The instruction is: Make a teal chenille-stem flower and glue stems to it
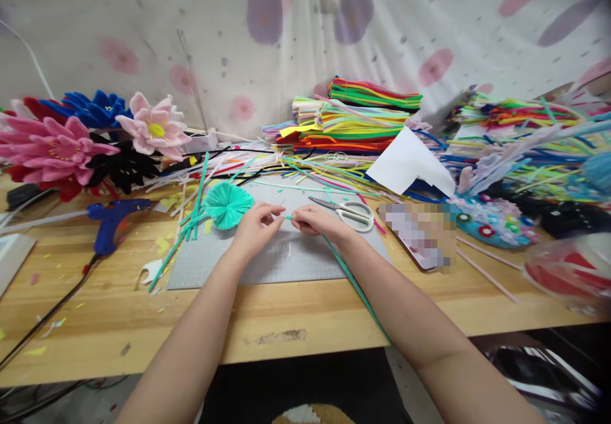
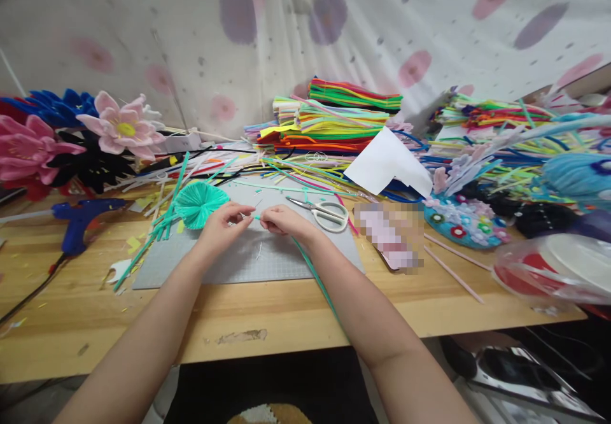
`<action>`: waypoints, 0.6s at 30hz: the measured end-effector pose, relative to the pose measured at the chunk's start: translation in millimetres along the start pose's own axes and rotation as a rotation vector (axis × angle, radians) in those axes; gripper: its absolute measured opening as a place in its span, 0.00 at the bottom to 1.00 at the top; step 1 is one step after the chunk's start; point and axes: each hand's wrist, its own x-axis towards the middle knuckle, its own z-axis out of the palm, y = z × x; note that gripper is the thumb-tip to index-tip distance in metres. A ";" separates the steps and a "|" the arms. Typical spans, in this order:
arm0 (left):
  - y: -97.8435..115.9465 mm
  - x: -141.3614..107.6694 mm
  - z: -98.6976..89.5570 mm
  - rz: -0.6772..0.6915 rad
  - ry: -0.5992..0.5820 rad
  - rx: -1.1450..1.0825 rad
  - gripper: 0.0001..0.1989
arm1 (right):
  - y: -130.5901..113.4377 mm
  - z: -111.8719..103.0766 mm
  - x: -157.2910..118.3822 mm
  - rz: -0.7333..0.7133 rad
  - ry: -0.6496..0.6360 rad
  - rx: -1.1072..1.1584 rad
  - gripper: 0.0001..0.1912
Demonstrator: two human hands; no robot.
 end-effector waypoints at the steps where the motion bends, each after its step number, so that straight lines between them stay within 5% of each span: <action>1: -0.1 -1.0 0.6 0.047 -0.058 0.062 0.10 | 0.3 -0.9 -0.4 0.024 -0.013 -0.001 0.09; 7: 0.6 -3.7 5.1 0.079 -0.184 0.179 0.08 | 4.0 -2.4 1.4 0.073 -0.054 -0.062 0.09; 18: -2.4 -1.6 9.3 0.006 0.007 0.363 0.06 | 14.8 9.4 12.9 -0.200 0.263 -0.511 0.11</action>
